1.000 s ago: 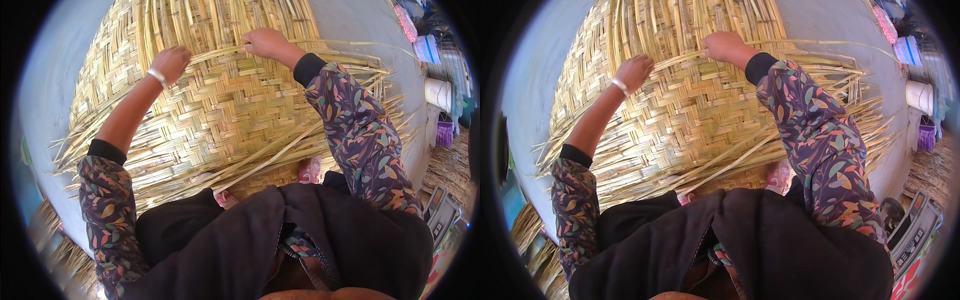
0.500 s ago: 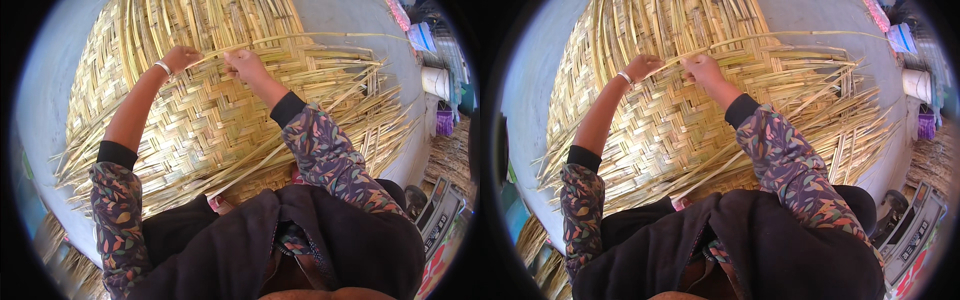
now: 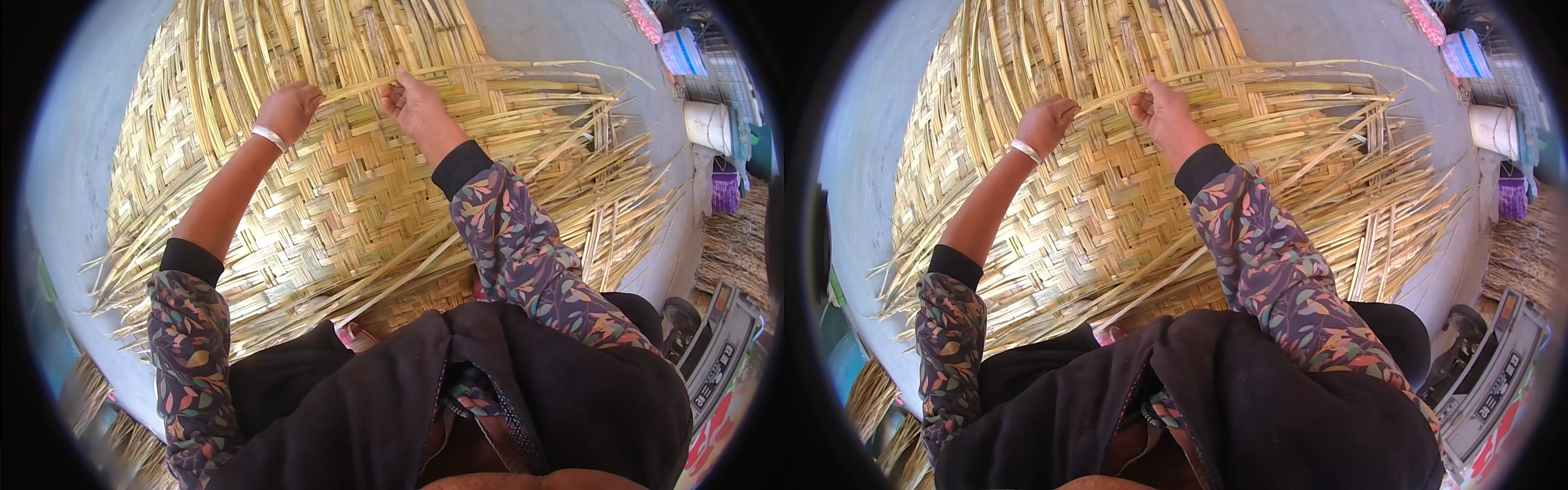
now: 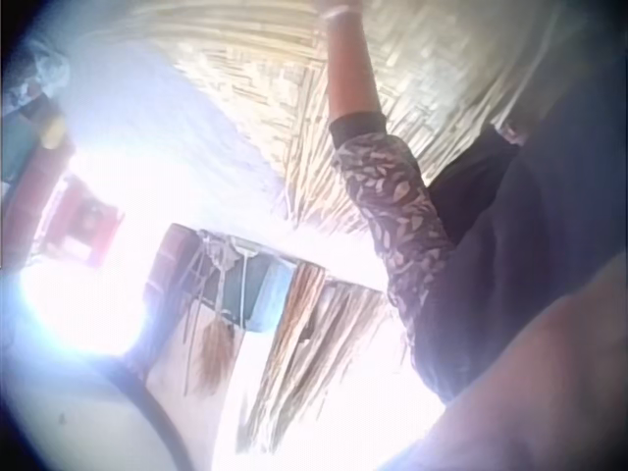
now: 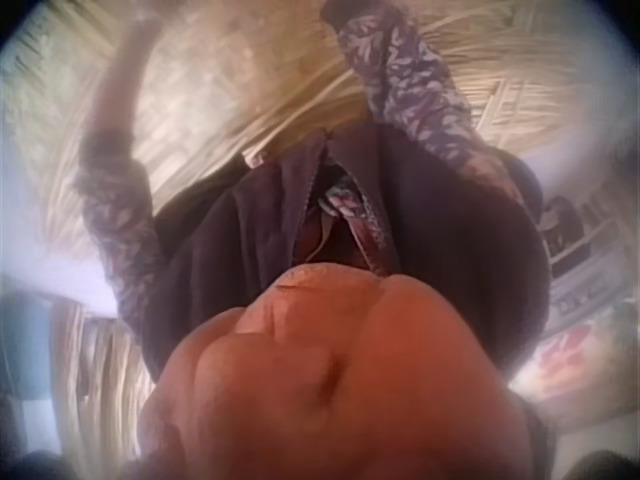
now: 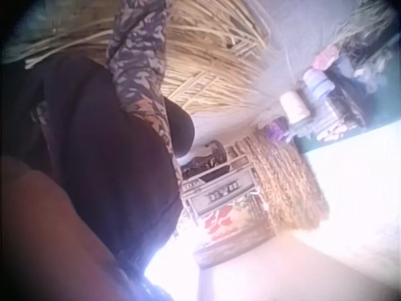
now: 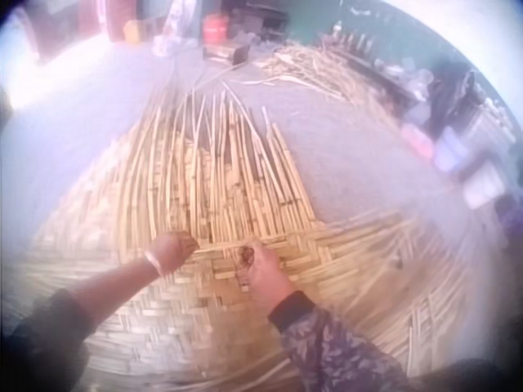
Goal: The person weaves a large mat by hand, interlacing long dried palm leaves in a tight pattern. They repeatedly pull and tuck strands to secure the weave, working across the surface of the mat.
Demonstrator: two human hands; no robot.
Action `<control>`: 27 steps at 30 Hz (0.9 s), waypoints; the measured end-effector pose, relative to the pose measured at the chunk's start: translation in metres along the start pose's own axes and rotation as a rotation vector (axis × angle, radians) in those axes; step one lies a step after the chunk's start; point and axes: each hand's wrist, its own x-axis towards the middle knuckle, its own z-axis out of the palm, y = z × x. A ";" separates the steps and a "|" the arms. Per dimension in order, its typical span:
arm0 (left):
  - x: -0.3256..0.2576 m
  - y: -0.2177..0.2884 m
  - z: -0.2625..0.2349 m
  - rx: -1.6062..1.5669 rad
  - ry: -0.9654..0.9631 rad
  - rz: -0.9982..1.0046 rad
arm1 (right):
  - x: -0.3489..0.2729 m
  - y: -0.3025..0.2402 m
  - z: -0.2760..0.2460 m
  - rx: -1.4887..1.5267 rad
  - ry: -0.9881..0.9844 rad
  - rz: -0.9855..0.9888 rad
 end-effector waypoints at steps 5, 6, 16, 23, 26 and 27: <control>-0.006 -0.003 0.005 0.071 0.113 0.092 | 0.004 -0.007 -0.001 0.025 0.028 -0.027; -0.007 -0.004 0.005 0.074 0.123 0.108 | 0.003 -0.008 0.001 0.018 0.015 -0.033; -0.005 0.001 -0.008 0.029 -0.021 0.012 | -0.005 -0.018 0.007 -0.138 -0.113 -0.176; 0.036 -0.010 -0.016 -0.457 -0.335 -0.208 | -0.020 -0.026 0.006 -0.279 -0.359 -0.262; 0.046 -0.007 -0.019 -0.454 -0.339 -0.169 | -0.028 -0.031 0.006 -0.317 -0.413 -0.212; 0.049 -0.007 -0.017 -0.435 -0.327 -0.158 | -0.029 -0.031 0.006 -0.349 -0.392 -0.247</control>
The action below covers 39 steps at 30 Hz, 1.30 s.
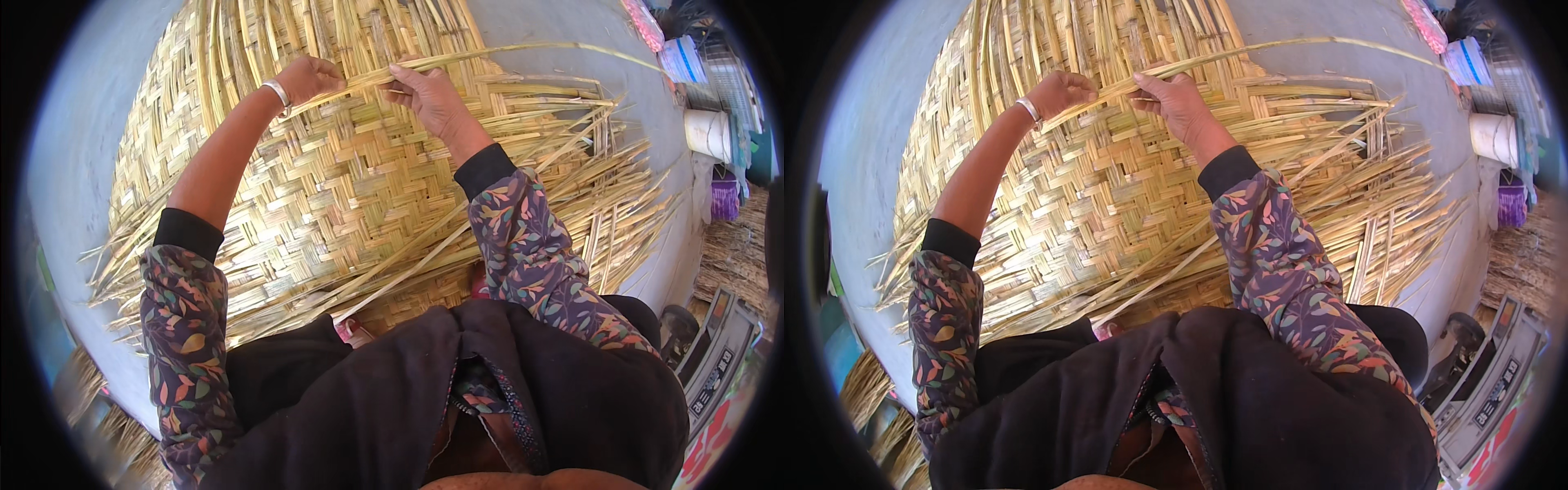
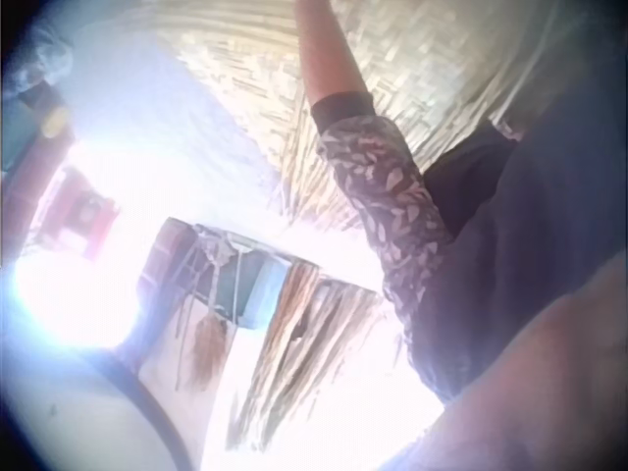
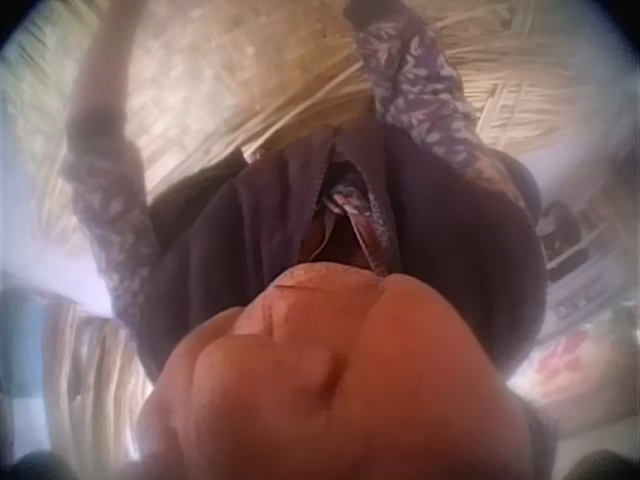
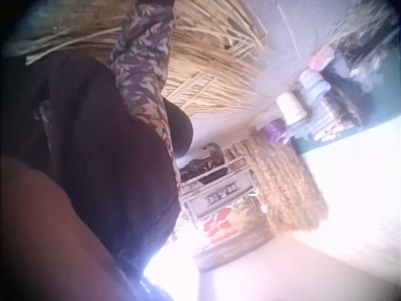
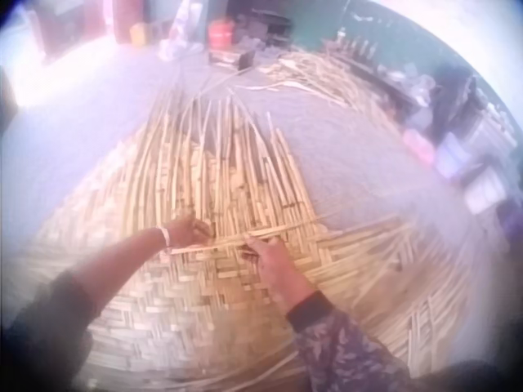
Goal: The person weaves a large mat by hand, interlacing long dried palm leaves in a tight pattern. They repeatedly pull and tuck strands to secure the weave, working across the surface of the mat.
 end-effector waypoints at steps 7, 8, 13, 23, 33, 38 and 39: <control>0.000 -0.006 -0.002 0.112 -0.012 -0.023 | 0.010 0.010 0.009 -0.405 0.205 -0.168; 0.001 -0.007 -0.006 0.139 -0.045 -0.042 | 0.012 0.013 0.008 -0.449 0.236 -0.179; -0.002 -0.008 -0.006 0.196 -0.152 -0.101 | 0.012 0.019 -0.004 -0.139 0.269 -0.153; -0.017 0.017 0.004 0.554 0.001 -0.090 | 0.028 -0.001 -0.045 -0.122 0.424 -0.147; -0.022 0.001 0.023 0.621 0.225 -0.124 | 0.037 -0.069 -0.132 0.038 0.524 -0.278; -0.024 0.001 0.025 0.444 0.334 -0.192 | 0.069 -0.108 -0.157 0.108 0.560 -0.338; -0.016 0.006 0.026 0.380 0.352 -0.189 | 0.081 -0.119 -0.176 -0.120 0.435 -0.493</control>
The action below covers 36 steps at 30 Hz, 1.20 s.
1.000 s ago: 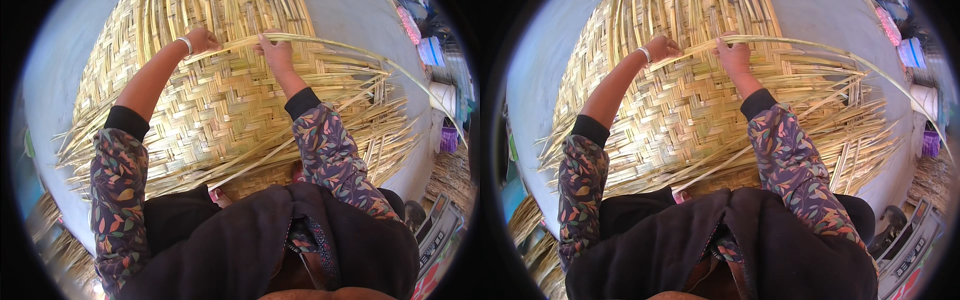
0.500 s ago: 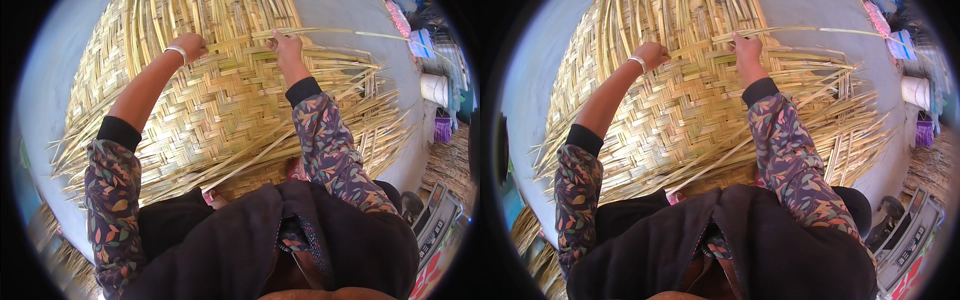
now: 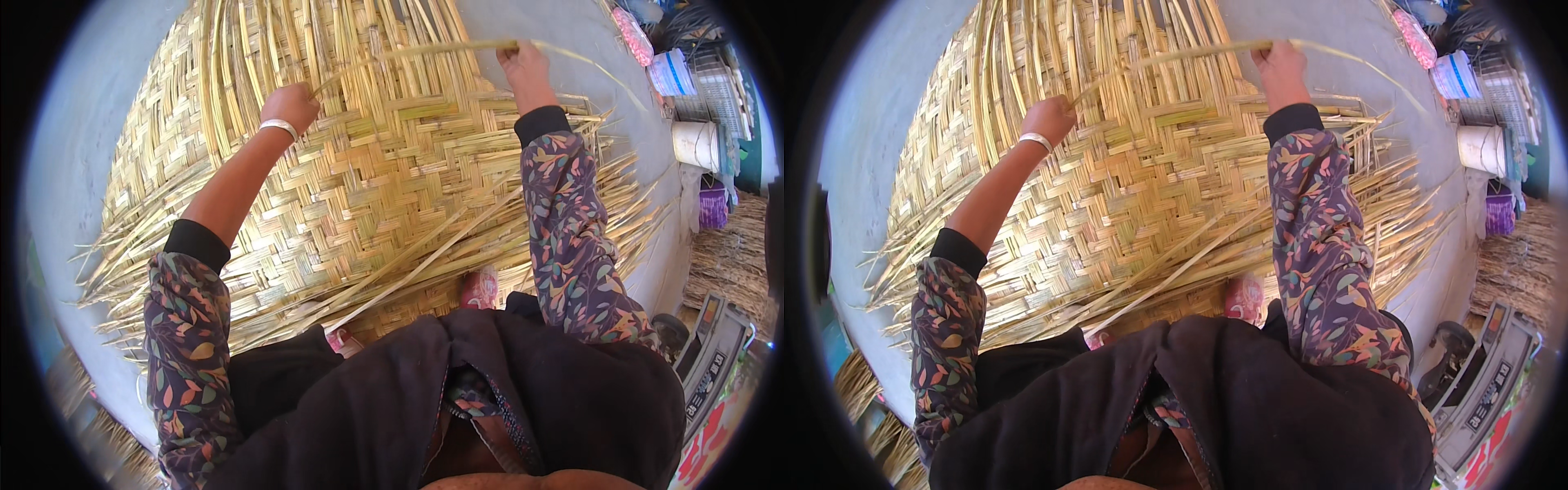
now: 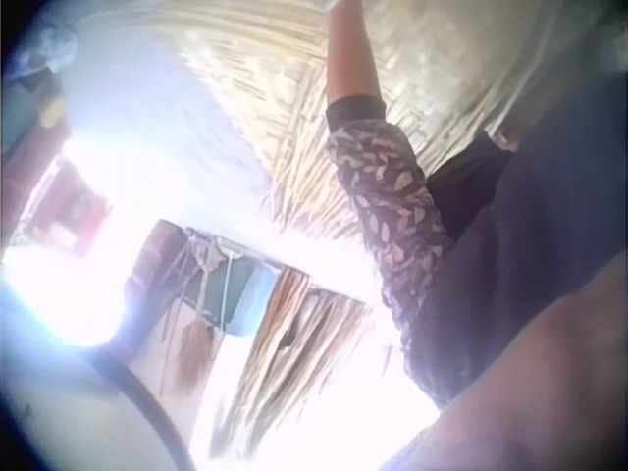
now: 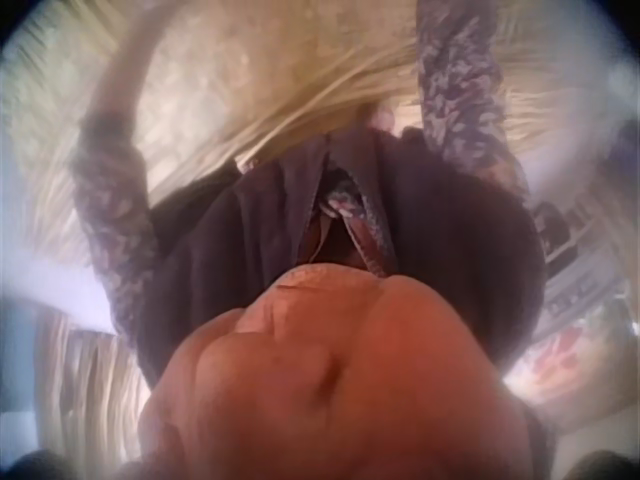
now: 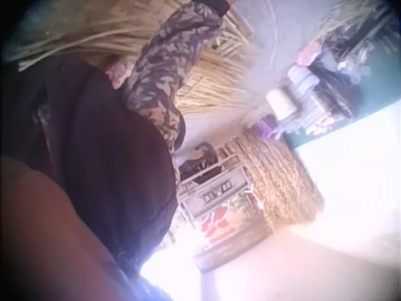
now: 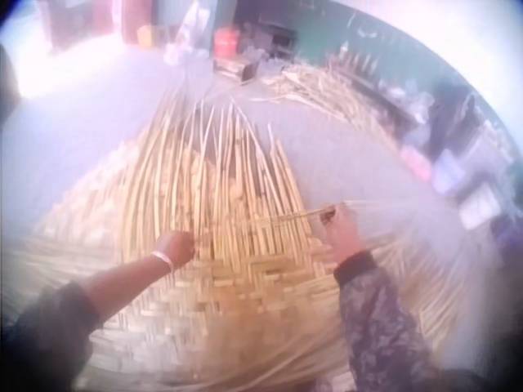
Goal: The person weaves a large mat by hand, interlacing long dried palm leaves in a tight pattern. They repeatedly pull and tuck strands to secure the weave, working across the surface of the mat.
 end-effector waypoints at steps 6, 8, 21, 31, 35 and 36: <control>0.012 -0.069 0.019 -0.382 0.094 -0.308 | -0.064 -0.080 0.190 -0.393 -0.576 -0.283; 0.012 -0.066 0.015 -0.662 0.082 -0.401 | -0.061 -0.035 0.197 -0.753 -0.664 -0.621; 0.039 -0.061 -0.005 0.695 -0.326 0.290 | -0.121 0.070 0.203 -1.762 -1.118 -0.107; 0.024 -0.067 0.004 -0.573 0.059 -0.257 | -0.108 0.095 0.188 -1.146 -0.675 0.169; 0.001 -0.052 -0.001 -0.393 0.224 -0.117 | -0.115 0.081 0.188 -1.155 -0.648 -0.027; 0.001 -0.050 0.000 -0.370 0.259 -0.075 | -0.119 0.076 0.189 -1.153 -0.634 -0.034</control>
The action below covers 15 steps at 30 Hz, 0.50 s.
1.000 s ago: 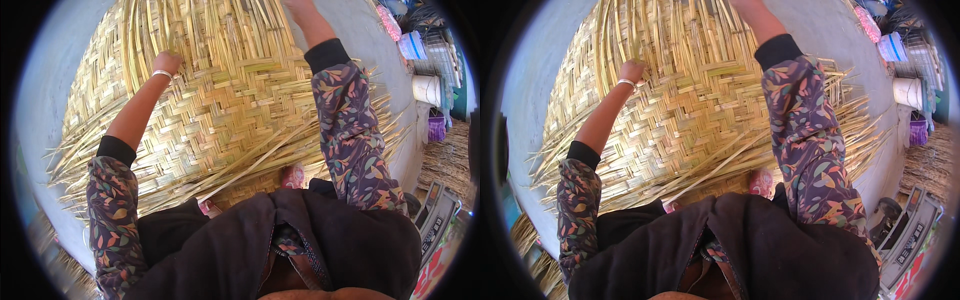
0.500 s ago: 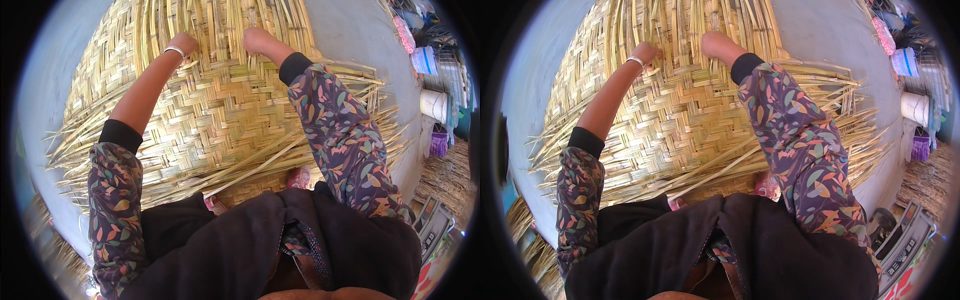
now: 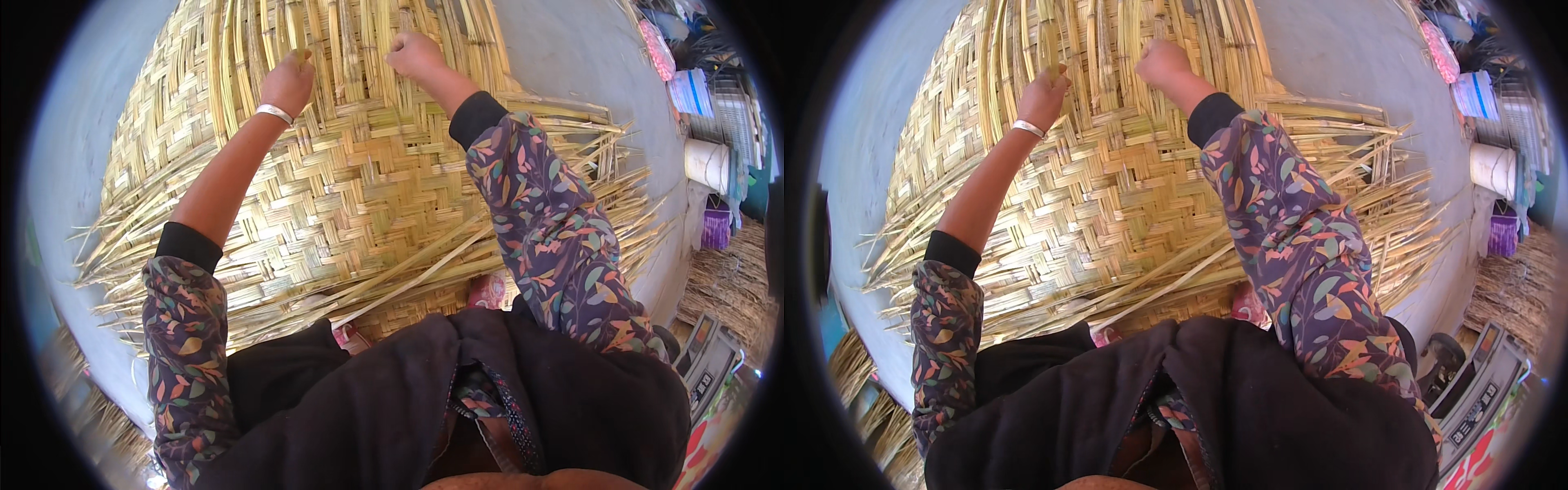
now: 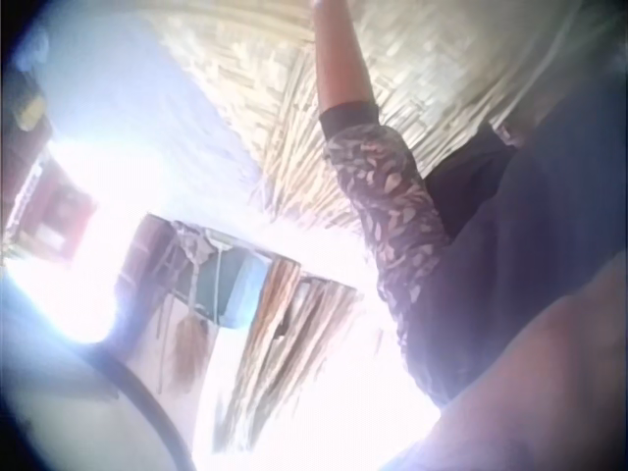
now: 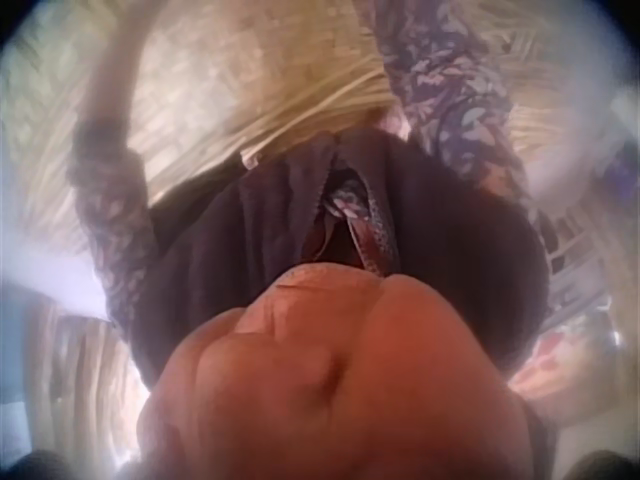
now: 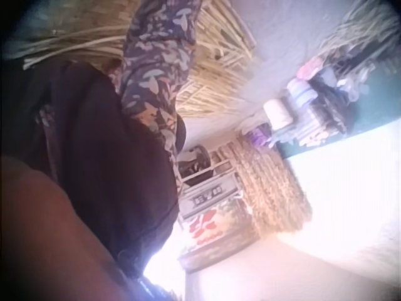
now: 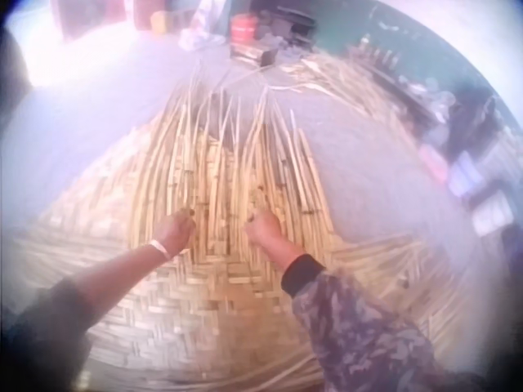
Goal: The person weaves a large mat by hand, interlacing long dried palm leaves in a tight pattern. They repeatedly pull and tuck strands to secure the weave, working across the surface of the mat.
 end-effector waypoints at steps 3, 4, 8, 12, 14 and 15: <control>0.011 0.005 -0.001 0.163 -0.173 0.016 | -0.013 -0.011 -0.008 0.077 0.002 0.013; 0.015 0.004 -0.001 0.220 -0.227 0.019 | -0.015 -0.013 -0.009 0.155 -0.030 0.022; 0.044 -0.017 0.012 0.214 -0.324 -0.095 | -0.011 -0.008 -0.010 0.430 -0.196 0.173; 0.044 -0.032 0.014 -0.091 -0.367 -0.153 | -0.005 -0.006 -0.001 0.481 -0.233 0.184; 0.037 -0.025 0.010 -0.418 -0.368 -0.281 | 0.003 0.004 0.004 0.514 -0.171 0.202; 0.030 -0.019 0.002 -0.621 -0.361 -0.381 | 0.006 0.000 0.005 0.397 -0.203 0.204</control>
